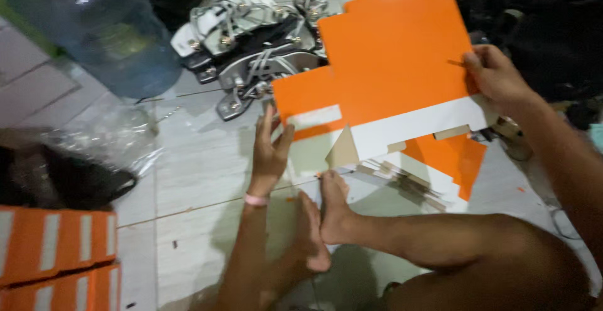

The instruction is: The person marks orange cardboard boxes with a pen, then picks up a pair of white sandals and places them into a box. The person adjusts the sandals inside the box before closing the lid.

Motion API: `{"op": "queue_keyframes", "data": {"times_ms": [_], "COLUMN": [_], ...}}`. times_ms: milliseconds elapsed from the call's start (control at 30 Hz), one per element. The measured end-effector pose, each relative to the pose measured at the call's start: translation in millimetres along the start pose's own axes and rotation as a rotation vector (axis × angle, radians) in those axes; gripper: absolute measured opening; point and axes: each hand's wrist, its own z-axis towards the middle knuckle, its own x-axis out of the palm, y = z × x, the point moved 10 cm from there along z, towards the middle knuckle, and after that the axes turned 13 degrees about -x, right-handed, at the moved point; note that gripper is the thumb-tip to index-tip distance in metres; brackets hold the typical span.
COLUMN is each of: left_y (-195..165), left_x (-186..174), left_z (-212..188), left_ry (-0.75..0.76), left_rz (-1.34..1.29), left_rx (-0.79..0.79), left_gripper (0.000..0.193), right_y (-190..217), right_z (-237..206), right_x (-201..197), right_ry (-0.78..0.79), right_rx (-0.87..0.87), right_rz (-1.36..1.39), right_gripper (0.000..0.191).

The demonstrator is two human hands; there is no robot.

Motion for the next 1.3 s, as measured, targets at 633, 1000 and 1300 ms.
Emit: {"op": "queue_keyframes", "data": {"times_ms": [633,1000,1300], "left_y": [325.9,313.3,300.9], "left_x": [9.7,234.4,319.9], "left_z": [-30.5,174.3,166.3], "left_ry": [-0.151,0.089,0.338], "left_rz": [0.052,0.238,0.348], "left_rx": [-0.748,-0.470,-0.293], "left_gripper": [0.048,0.070,0.081], "right_y": [-337.7,-395.6,-475.7], "right_z": [-206.2,-161.1,-119.3], "right_x": [-126.6,-180.6,-89.4], "right_ry": [-0.613,-0.694,-0.350], "right_rx": [0.558,0.027,0.661], "right_rz": [-0.238,-0.528,0.433], "right_gripper": [0.040,0.070,0.068]}}
